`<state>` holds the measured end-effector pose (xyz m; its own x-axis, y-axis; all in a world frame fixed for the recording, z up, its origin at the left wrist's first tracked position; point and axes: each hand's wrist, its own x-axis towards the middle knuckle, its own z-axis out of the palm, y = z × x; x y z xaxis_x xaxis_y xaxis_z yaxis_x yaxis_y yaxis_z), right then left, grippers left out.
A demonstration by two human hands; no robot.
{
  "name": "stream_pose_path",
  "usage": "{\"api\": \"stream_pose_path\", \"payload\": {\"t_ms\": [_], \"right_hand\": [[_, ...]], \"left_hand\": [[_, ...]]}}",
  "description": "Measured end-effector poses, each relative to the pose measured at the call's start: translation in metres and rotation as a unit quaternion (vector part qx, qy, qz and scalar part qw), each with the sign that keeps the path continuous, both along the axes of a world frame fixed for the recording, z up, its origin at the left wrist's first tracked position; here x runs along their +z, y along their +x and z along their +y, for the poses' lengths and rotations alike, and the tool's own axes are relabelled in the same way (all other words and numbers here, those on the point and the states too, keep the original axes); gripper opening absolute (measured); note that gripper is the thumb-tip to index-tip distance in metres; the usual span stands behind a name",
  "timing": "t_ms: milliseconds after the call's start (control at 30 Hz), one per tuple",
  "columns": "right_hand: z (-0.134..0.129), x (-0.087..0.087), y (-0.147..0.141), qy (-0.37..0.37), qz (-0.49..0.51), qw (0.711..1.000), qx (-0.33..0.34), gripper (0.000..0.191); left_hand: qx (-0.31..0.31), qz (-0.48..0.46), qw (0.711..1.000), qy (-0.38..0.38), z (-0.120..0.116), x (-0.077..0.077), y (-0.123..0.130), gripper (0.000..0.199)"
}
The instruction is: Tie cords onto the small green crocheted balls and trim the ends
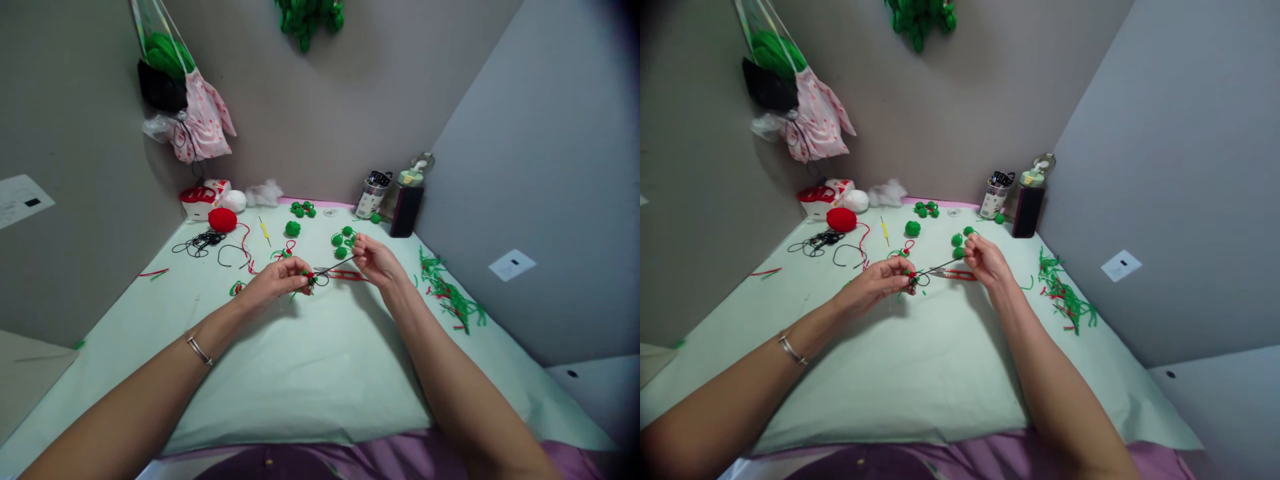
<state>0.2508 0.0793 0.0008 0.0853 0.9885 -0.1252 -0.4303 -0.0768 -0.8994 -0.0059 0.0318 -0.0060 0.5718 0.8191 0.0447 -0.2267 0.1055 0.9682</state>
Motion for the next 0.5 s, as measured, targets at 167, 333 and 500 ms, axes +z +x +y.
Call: {"api": "stream_pose_path", "payload": {"t_ms": [167, 333, 500], "right_hand": [[0.022, -0.013, 0.051, 0.005, -0.031, 0.990, -0.135, 0.016], [0.031, -0.024, 0.083, 0.022, -0.075, 0.971, -0.224, 0.022], [0.031, -0.025, 0.095, 0.034, -0.108, 0.963, -0.246, 0.028]], "left_hand": [[-0.007, -0.005, 1.000, -0.019, -0.001, 0.004, -0.003, 0.018], [-0.003, -0.013, 1.000, -0.024, 0.000, 0.007, -0.005, 0.019], [-0.009, 0.003, 1.000, -0.015, 0.002, 0.004, -0.005, 0.018]]}}
